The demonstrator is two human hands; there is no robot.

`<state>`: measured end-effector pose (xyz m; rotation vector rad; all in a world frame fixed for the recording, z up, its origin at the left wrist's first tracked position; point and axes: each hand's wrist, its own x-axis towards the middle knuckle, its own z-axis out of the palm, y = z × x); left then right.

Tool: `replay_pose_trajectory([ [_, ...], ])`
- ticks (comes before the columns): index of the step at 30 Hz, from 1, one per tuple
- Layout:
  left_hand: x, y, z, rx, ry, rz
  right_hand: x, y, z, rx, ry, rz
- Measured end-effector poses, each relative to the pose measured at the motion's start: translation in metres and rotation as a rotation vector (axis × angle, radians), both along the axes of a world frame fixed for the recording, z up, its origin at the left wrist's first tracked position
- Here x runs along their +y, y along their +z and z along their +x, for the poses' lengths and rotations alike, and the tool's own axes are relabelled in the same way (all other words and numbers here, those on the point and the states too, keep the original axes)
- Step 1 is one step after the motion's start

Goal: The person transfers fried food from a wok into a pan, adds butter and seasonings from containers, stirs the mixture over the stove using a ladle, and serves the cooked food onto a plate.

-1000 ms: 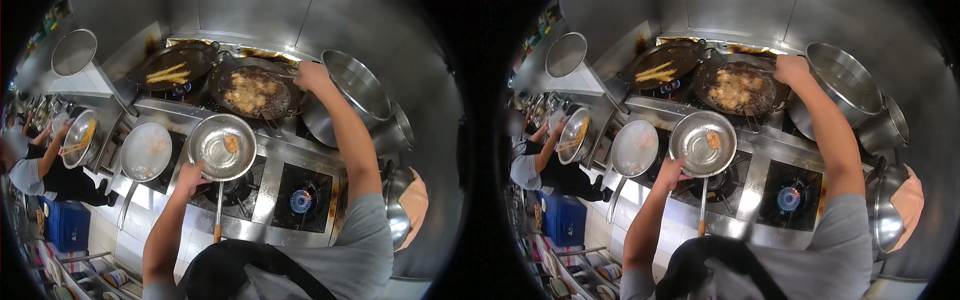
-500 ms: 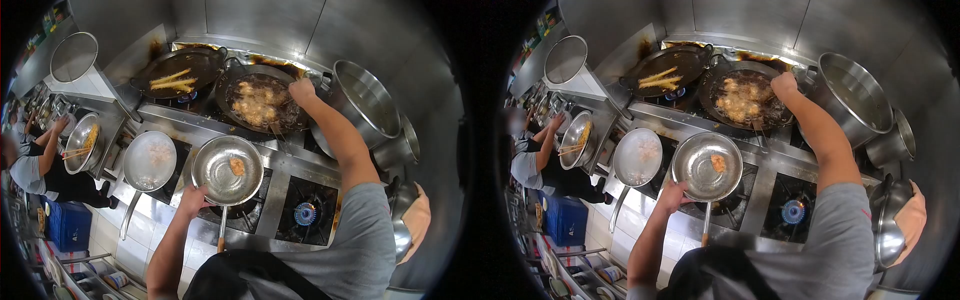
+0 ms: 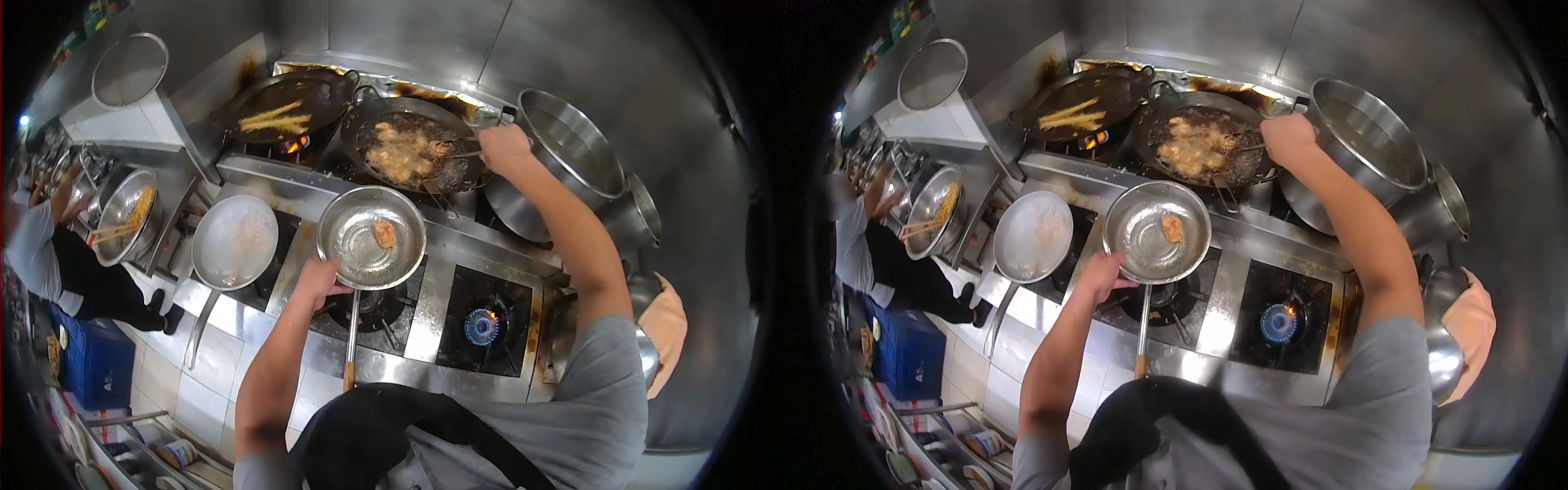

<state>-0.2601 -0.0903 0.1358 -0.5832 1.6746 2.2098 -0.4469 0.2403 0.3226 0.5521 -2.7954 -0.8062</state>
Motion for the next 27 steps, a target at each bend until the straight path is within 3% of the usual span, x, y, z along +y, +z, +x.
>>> replay_pose_trajectory([
  [6,-0.005,-0.004,0.0,0.01,-0.015,-0.001,-0.022,0.03,0.077,-0.145,0.159,-0.229],
  [11,-0.008,-0.004,0.001,0.006,-0.001,-0.024,-0.043,0.023,0.093,-0.21,0.17,-0.204],
  [20,-0.022,-0.008,0.015,-0.079,0.126,-0.108,-0.055,-0.023,-0.071,-0.197,-0.252,-0.153],
  [25,-0.029,-0.011,0.026,0.007,0.17,-0.109,-0.066,-0.057,-0.127,-0.54,-0.625,-0.514],
  [27,-0.033,-0.009,0.028,0.016,0.155,-0.119,-0.063,-0.063,-0.14,-0.544,-0.586,-0.428],
])
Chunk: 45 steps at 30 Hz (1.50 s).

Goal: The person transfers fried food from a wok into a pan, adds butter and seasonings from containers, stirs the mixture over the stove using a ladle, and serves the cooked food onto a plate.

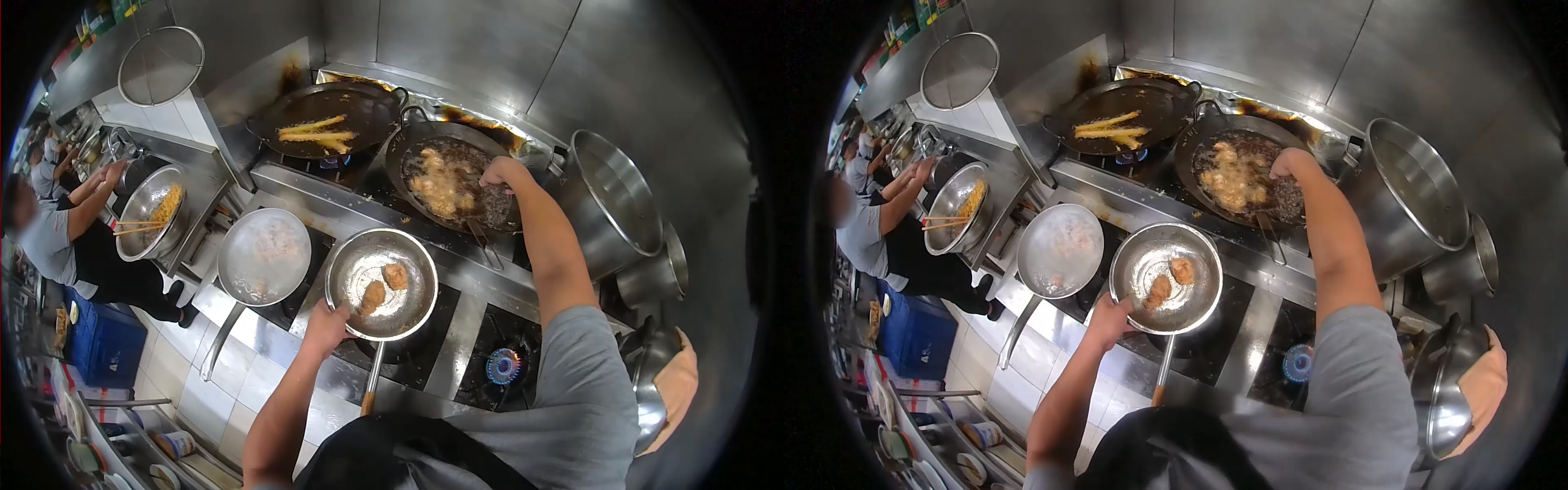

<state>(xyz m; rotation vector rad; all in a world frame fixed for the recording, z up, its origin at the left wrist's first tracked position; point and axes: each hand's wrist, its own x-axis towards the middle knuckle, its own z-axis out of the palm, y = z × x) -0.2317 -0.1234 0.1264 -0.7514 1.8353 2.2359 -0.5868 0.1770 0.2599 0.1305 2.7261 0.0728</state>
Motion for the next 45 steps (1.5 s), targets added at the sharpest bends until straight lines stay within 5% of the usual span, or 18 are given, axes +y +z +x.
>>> replay_pose_trajectory([
  [8,0.001,0.001,-0.01,0.027,-0.059,0.026,0.024,0.023,0.009,0.324,0.15,0.235],
  [21,-0.001,-0.012,-0.017,0.021,-0.019,-0.054,-0.024,-0.009,-0.009,-0.049,0.037,-0.096],
  [29,0.009,0.004,-0.04,0.009,-0.053,0.06,-0.01,0.017,0.04,0.319,0.328,0.163],
  [36,0.016,-0.005,-0.049,0.014,-0.069,0.085,0.019,0.056,0.096,0.423,0.343,0.012],
  [40,0.017,-0.005,-0.045,0.014,-0.068,0.084,0.025,0.079,0.125,0.103,0.283,-0.296],
  [45,0.02,0.003,-0.041,0.007,-0.067,0.067,0.006,0.062,0.164,-0.064,0.361,-0.34],
])
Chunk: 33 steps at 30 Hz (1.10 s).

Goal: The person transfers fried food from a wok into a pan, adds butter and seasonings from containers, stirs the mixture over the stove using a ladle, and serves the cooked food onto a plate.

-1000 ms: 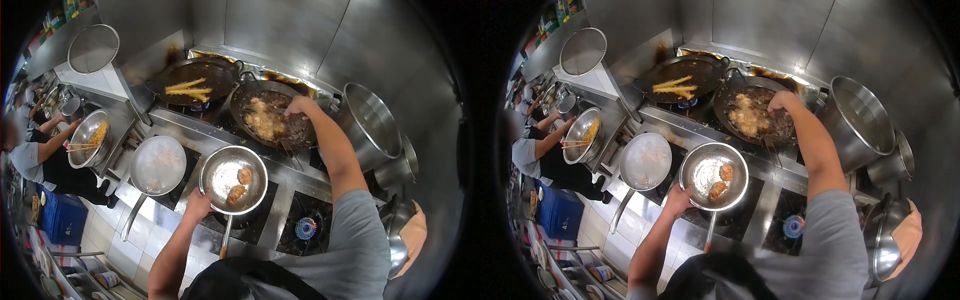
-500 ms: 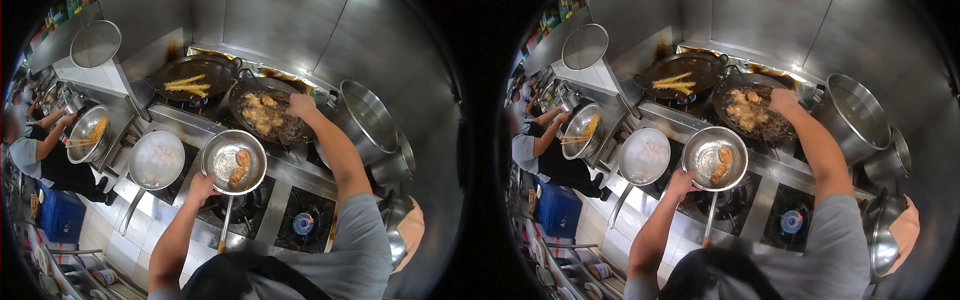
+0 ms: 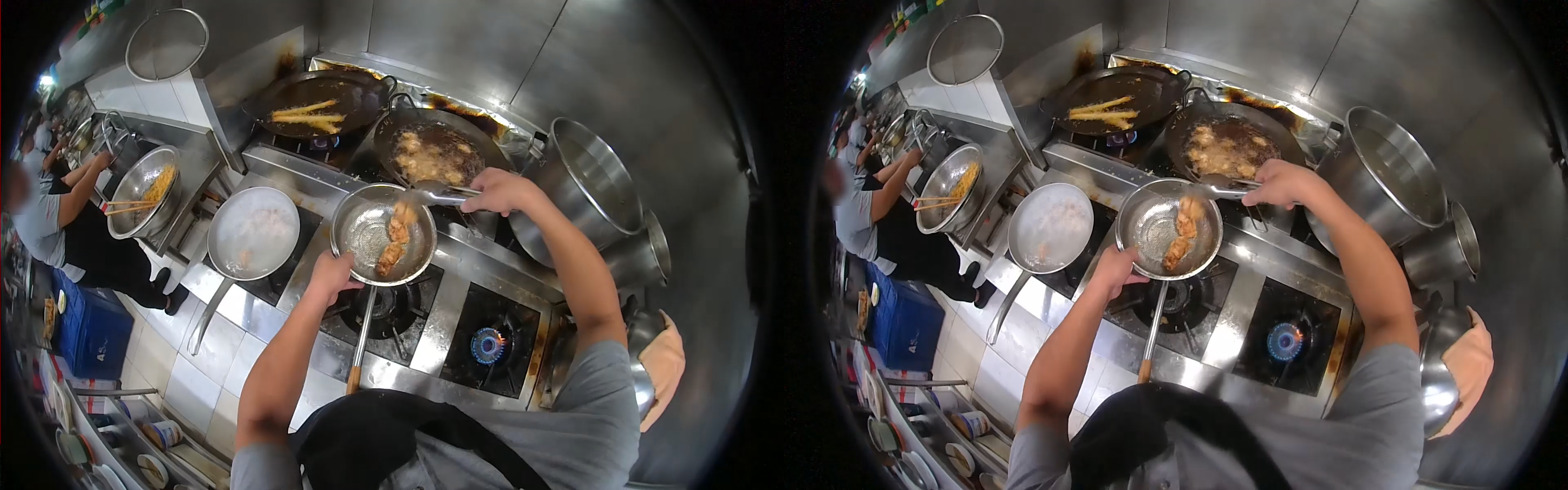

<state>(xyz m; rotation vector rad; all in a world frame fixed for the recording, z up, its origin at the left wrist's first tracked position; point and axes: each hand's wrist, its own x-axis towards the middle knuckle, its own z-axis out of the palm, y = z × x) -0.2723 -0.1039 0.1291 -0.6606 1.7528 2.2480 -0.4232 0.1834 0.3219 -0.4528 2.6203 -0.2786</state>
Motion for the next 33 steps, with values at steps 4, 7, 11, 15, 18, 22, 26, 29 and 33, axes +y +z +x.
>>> replay_pose_trajectory([
  [4,-0.001,-0.009,0.007,0.0,0.041,-0.026,-0.007,-0.001,-0.022,0.261,-0.044,0.157],
  [7,-0.002,-0.01,0.016,0.033,0.043,-0.004,-0.014,-0.01,-0.071,0.437,-0.038,0.333],
  [11,-0.009,-0.025,0.022,0.035,0.077,-0.022,-0.031,-0.035,-0.12,0.397,-0.096,0.407],
  [15,-0.013,-0.035,0.029,0.019,0.104,-0.071,-0.042,-0.061,-0.15,0.31,-0.095,0.428],
  [18,-0.015,-0.035,0.029,0.031,0.116,-0.077,-0.048,-0.073,-0.154,0.301,-0.109,0.415],
  [22,-0.012,-0.021,0.018,0.055,0.108,-0.009,-0.034,-0.065,-0.142,0.416,-0.078,0.393],
  [26,-0.011,-0.017,0.01,0.039,0.086,-0.015,-0.024,-0.039,-0.11,0.429,-0.064,0.403],
  [29,-0.007,-0.011,0.005,0.028,0.094,-0.01,-0.01,-0.023,-0.087,0.433,-0.063,0.369],
  [33,-0.005,-0.006,0.006,0.004,0.011,0.014,0.017,-0.017,-0.049,0.679,-0.01,0.113],
])
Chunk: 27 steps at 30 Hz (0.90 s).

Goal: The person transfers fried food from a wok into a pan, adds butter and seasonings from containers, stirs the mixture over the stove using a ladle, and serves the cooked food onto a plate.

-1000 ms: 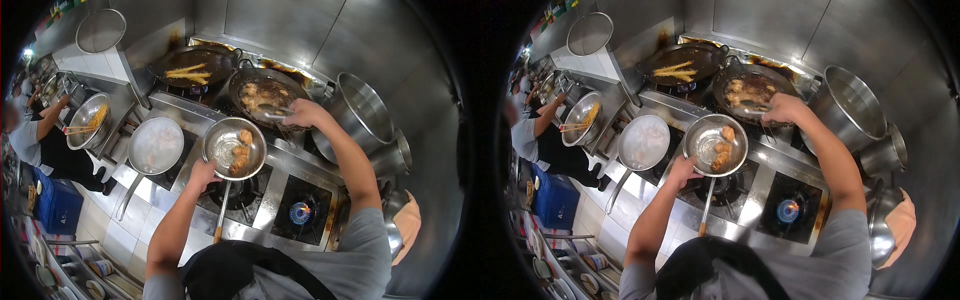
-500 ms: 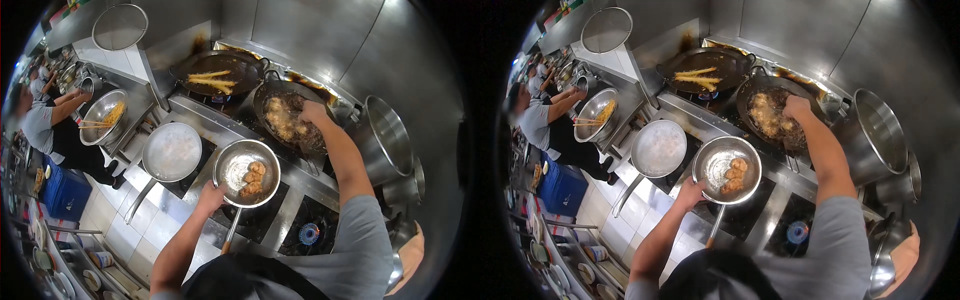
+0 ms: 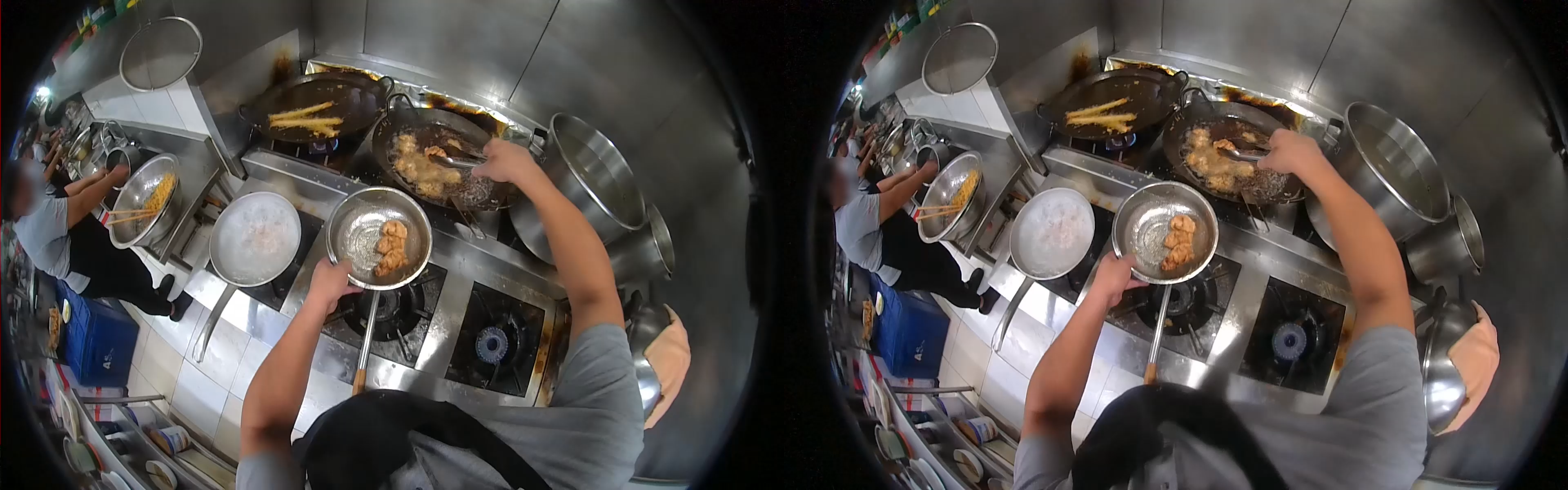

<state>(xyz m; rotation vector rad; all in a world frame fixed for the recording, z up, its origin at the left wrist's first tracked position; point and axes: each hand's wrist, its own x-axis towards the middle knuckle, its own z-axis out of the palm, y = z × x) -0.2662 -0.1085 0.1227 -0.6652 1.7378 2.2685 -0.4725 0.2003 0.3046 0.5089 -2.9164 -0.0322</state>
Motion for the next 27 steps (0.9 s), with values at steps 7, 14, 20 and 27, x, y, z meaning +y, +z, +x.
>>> replay_pose_trajectory([
  [7,0.002,-0.005,0.0,0.004,-0.006,0.027,-0.009,0.024,0.045,-0.762,0.025,-0.145],
  [14,0.005,0.006,0.011,0.008,0.034,0.062,-0.008,0.032,0.024,-0.542,-0.021,-0.134],
  [20,0.004,0.01,0.022,0.017,0.066,0.048,-0.002,0.042,-0.007,-0.206,-0.188,0.354],
  [27,0.003,0.012,0.03,-0.013,0.096,0.011,-0.02,-0.026,-0.057,-0.218,-0.104,0.505],
])
